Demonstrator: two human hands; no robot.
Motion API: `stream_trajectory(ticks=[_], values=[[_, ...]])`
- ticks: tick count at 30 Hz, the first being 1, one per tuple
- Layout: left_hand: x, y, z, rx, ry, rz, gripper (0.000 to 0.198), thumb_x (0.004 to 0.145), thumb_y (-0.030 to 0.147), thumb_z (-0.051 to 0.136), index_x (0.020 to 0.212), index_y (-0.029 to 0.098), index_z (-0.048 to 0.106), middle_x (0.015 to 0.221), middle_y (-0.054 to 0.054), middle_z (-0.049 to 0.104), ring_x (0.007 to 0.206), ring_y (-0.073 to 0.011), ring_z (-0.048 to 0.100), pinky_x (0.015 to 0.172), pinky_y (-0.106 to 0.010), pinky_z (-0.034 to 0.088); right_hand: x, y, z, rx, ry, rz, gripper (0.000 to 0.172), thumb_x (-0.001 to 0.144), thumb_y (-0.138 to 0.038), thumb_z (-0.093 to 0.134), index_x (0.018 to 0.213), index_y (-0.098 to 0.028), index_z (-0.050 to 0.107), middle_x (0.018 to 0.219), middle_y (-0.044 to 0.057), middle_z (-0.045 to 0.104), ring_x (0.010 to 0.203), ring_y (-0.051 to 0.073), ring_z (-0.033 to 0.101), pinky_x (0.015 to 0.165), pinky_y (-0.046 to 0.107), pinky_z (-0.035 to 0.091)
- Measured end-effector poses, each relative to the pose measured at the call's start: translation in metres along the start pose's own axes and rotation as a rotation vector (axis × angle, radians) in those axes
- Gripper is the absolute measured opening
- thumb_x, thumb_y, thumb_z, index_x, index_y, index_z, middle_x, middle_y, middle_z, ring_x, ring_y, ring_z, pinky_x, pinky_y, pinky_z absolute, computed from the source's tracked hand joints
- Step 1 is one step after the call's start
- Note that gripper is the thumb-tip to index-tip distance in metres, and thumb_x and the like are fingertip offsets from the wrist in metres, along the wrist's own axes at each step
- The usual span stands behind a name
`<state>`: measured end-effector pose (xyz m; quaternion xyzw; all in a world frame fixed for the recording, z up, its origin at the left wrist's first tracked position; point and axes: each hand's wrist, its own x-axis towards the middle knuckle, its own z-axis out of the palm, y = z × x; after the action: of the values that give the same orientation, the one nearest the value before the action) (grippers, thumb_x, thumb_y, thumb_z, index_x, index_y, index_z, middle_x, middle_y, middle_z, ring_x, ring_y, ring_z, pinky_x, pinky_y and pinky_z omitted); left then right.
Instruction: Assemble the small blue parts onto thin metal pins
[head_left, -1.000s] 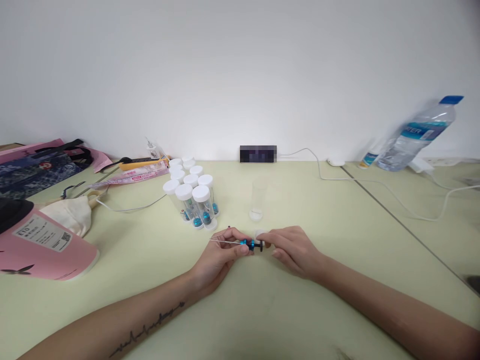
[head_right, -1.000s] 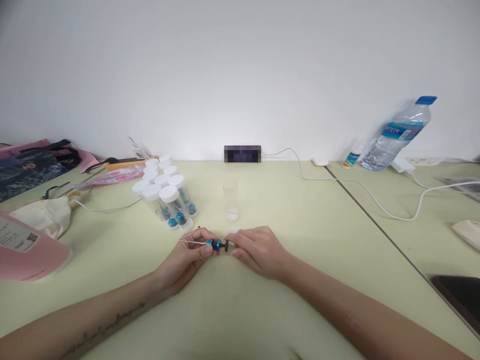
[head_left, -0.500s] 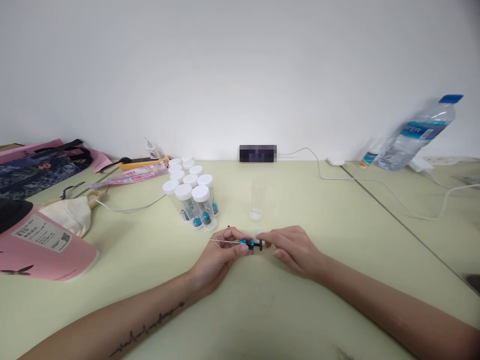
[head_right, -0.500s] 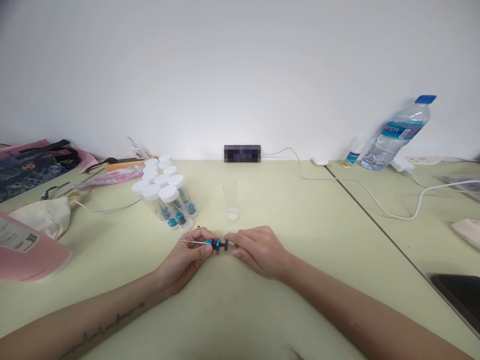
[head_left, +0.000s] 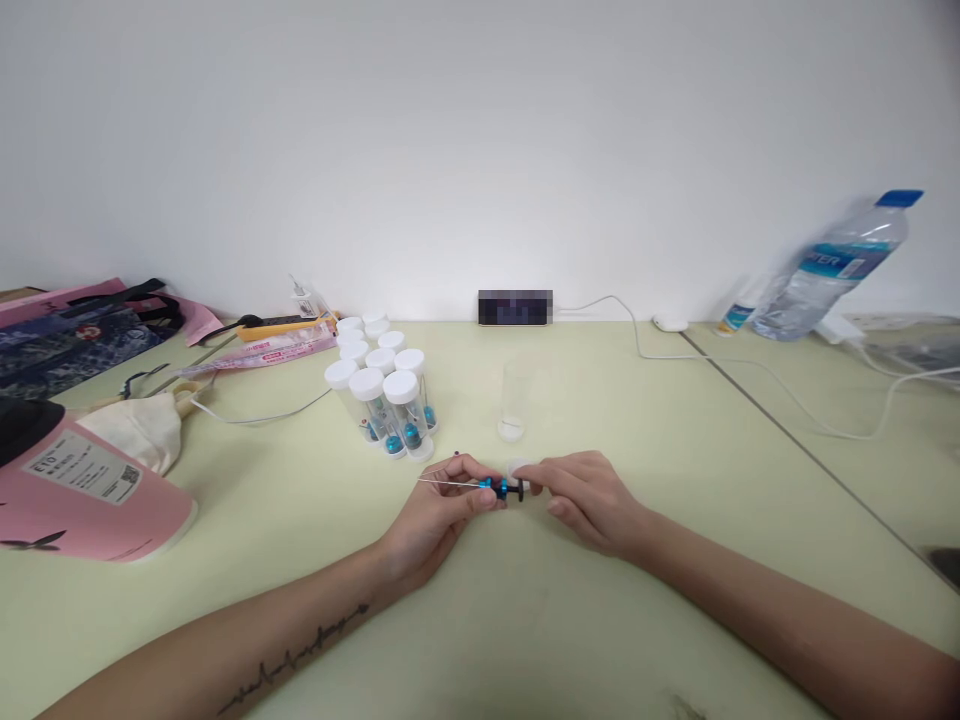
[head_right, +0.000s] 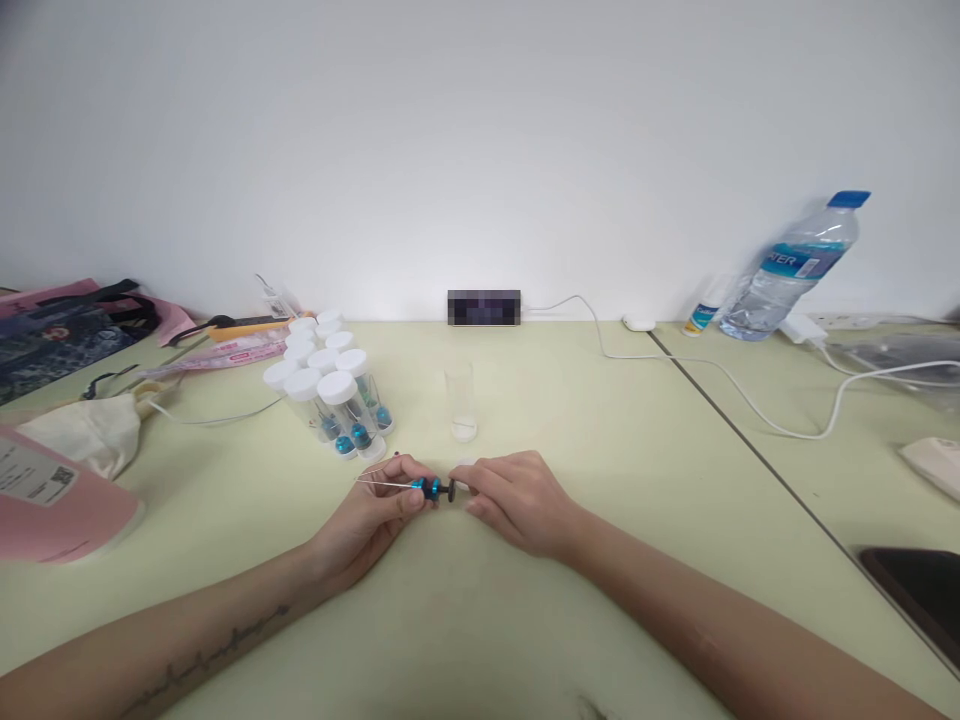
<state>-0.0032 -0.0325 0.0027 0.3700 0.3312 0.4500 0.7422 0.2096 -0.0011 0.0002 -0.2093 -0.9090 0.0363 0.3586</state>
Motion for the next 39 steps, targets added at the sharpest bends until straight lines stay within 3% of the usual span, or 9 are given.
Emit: stream_trajectory(ticks=[39], values=[[-0.0001, 0.0011, 0.0008, -0.011, 0.006, -0.004, 0.014, 0.071, 0.013, 0.072, 0.08, 0.014, 0.062, 0.08, -0.004, 0.068, 0.073, -0.0105, 0.062, 0.072, -0.022, 0.047, -0.001, -0.0002, 0.0011, -0.017, -0.04, 0.017, 0.043, 0.099, -0.039, 0.016, 0.109, -0.016, 0.052, 0.076, 0.004, 0.065, 0.062, 0.013, 0.058, 0.058, 0.024, 0.04]])
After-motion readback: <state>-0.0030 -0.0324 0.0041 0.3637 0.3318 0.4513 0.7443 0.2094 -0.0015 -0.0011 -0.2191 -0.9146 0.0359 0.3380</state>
